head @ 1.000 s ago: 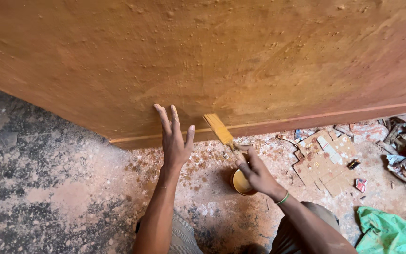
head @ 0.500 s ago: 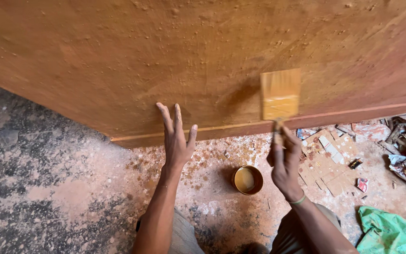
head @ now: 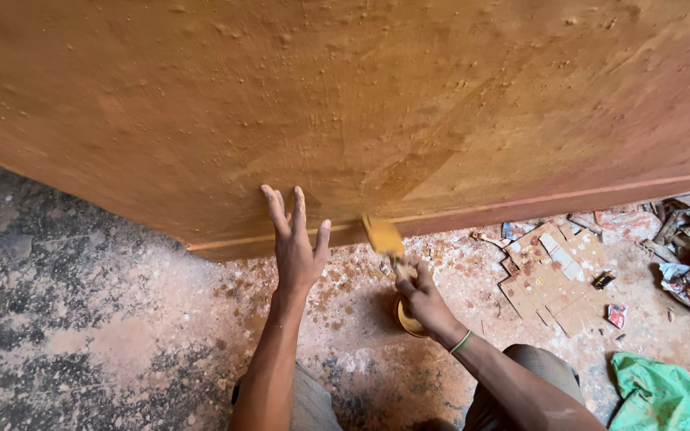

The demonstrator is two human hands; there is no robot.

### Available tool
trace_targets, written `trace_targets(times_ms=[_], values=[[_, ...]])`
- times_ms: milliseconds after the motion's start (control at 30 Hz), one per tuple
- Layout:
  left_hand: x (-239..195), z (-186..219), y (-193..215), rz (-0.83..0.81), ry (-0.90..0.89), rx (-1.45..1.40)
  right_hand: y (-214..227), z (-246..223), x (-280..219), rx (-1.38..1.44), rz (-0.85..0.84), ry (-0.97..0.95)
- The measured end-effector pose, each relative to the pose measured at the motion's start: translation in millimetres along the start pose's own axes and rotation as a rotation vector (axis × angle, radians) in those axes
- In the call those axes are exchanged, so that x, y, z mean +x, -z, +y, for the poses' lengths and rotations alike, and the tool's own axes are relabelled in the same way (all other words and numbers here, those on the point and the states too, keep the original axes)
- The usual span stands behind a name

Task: The person paints a wall with a brush, applying a yellowish-brown liquid to the lower section. They repeatedly dip the brush into a small container on the floor to reload the liquid and continue brushing the wall surface.

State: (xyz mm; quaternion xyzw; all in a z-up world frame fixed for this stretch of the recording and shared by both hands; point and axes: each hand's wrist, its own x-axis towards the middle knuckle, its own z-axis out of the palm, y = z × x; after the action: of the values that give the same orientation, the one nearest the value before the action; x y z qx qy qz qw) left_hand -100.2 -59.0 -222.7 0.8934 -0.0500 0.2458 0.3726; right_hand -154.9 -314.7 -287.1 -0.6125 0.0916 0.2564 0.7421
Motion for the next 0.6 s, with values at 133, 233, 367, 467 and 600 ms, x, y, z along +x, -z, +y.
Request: trace_targets(times_ms=[133,233,367,467,600], values=[[-3.1,-2.9,0.1,-0.001,0.003,0.01,-0.9,-29.4,-21.7,-0.354,0.059,0.471],[0.4,-7.3,-2.1,0.003,0.007,0.039,-3.0,-46.6,-34.1,-0.416,0.15,0.794],[-0.1,-8.6,-3.5,0.017,0.002,0.028,2.1,-57.1,-25.1,-0.558,0.229,1.051],[-2.7,-6.8,-2.7,0.025,-0.022,0.019,10.8,-52.2,-11.3,-0.505,0.206,0.715],[-0.9,-2.4,1.4,0.019,-0.013,0.01,7.7,-28.3,-0.7,-0.47,0.156,0.164]])
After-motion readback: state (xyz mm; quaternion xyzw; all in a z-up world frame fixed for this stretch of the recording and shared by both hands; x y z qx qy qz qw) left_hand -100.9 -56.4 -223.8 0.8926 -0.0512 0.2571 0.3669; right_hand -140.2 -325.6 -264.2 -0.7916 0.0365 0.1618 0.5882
